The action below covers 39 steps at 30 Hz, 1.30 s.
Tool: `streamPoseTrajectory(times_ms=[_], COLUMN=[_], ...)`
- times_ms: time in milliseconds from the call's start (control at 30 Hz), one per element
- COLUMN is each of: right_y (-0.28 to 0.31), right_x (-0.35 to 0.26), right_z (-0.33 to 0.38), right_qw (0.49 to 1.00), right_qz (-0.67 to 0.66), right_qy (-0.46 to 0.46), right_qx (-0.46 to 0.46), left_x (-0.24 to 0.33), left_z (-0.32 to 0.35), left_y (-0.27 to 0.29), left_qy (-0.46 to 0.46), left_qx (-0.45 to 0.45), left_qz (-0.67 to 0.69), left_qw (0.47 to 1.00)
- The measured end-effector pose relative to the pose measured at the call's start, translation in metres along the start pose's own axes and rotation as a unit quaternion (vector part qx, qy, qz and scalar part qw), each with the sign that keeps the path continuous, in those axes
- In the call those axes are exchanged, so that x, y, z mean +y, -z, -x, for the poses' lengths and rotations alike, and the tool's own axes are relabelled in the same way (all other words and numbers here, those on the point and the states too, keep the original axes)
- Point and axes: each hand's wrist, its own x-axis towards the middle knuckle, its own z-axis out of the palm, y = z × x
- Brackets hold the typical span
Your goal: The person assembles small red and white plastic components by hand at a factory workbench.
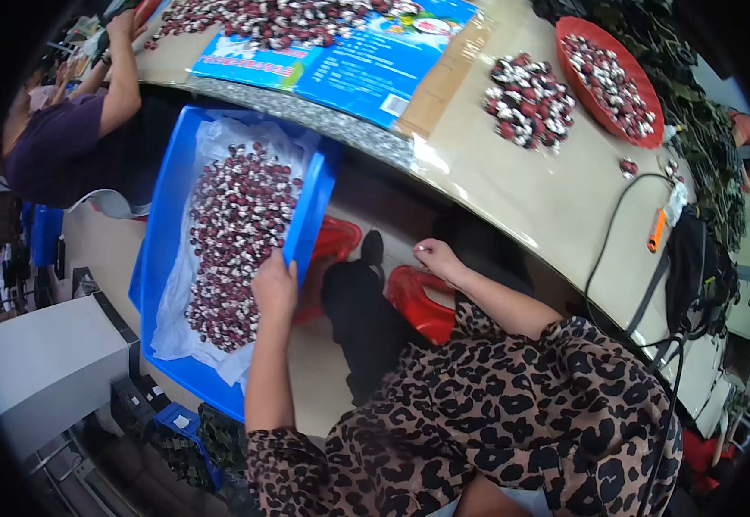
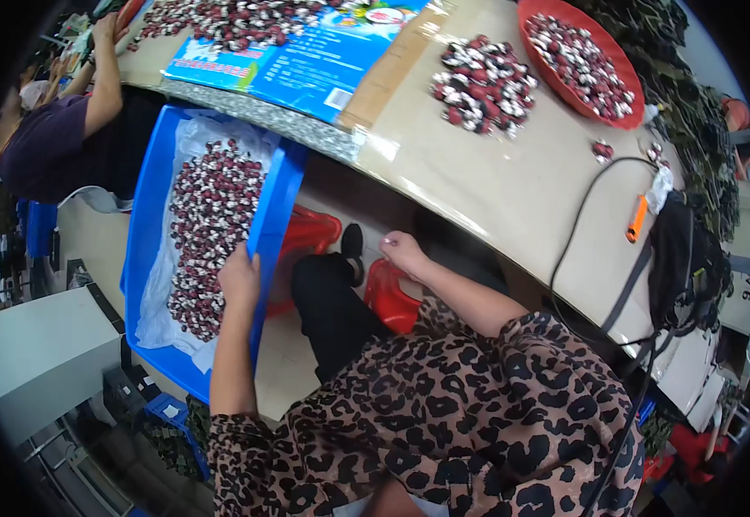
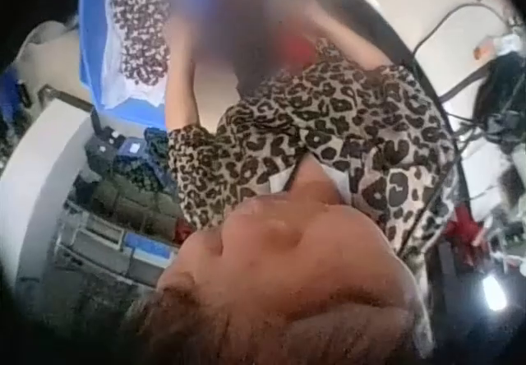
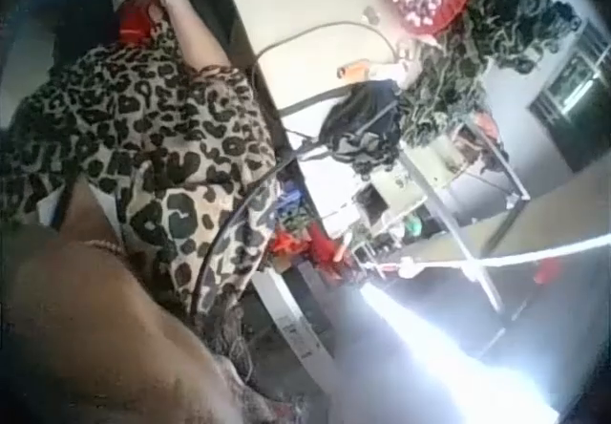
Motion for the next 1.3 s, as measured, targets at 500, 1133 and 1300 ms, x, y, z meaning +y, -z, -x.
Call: streamPoseTrajectory(times_ms=[500, 1133, 1300], right_y=[0.057, 0.117, 0.133], right_x=[-0.082, -0.16, -0.154], right_z=[0.144, 0.141, 0.133], right_qw=[0.963, 0.867, 0.843], right_qz=[-0.04, -0.443, -0.511], right_qy=[0.081, 0.139, 0.057], right_qx=[-0.253, -0.184, -0.159], left_x=[0.046, 0.188, 0.179], left_z=[0.011, 0.08, 0.047], left_y=[0.017, -0.243, -0.264], left_qy=[0.043, -0.348, -0.333], left_qx=[0.203, -0.646, -0.517], left_qz=[-0.101, 0.05, 0.07], left_qw=[0.973, 0.678, 0.786])
